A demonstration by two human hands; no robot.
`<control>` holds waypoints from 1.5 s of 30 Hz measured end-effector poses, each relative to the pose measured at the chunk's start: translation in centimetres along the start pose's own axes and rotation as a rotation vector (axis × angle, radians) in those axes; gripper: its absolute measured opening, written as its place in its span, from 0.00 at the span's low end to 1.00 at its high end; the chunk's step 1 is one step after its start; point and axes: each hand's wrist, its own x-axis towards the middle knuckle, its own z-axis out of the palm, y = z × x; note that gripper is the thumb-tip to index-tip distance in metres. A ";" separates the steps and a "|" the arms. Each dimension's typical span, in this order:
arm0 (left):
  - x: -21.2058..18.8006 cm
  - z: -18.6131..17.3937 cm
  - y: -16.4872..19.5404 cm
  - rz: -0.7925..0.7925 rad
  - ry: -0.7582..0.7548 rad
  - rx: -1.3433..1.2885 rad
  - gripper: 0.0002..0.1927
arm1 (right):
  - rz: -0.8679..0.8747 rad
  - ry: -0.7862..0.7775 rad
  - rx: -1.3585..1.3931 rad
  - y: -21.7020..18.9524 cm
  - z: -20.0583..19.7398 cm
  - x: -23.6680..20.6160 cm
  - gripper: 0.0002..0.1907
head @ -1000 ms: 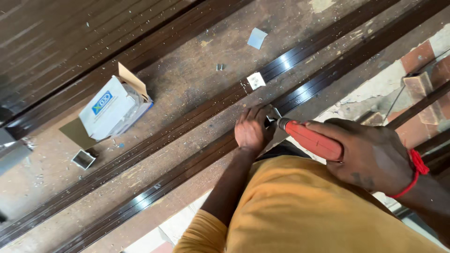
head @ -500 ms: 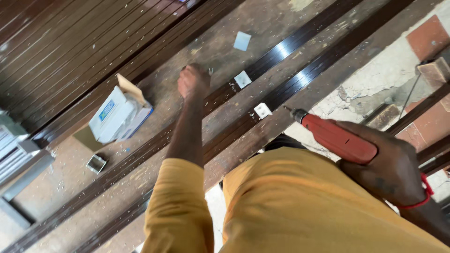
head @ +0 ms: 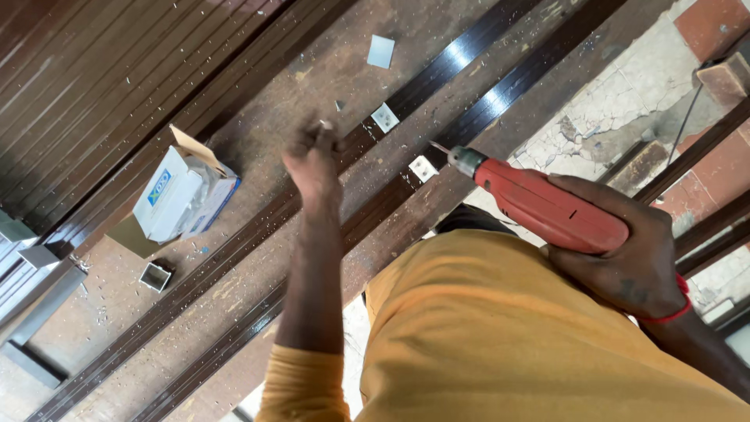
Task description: The person places small metal brackets onto long metal bars and uses a corded electric drill to drive screws through the brackets into the bars. The person repeats this process for several brackets along the bars.
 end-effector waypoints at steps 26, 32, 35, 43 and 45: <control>-9.0 2.4 -1.4 -0.490 -0.329 -0.725 0.09 | -0.118 -0.092 0.144 -0.9 1.2 -0.5 0.40; -9.7 2.1 -3.5 0.125 -0.257 0.216 0.15 | -0.117 -0.042 0.057 -1.7 1.7 -0.6 0.40; -9.1 1.4 -4.7 0.821 -0.225 0.863 0.27 | -0.103 -0.064 -0.117 -2.1 2.1 -0.4 0.40; -8.2 3.0 -6.6 0.427 -0.300 1.020 0.42 | -0.073 -0.064 -0.289 -2.7 4.3 0.1 0.38; -8.2 3.0 -6.6 0.433 -0.289 1.016 0.41 | -0.075 -0.070 -0.304 -2.8 4.6 0.3 0.37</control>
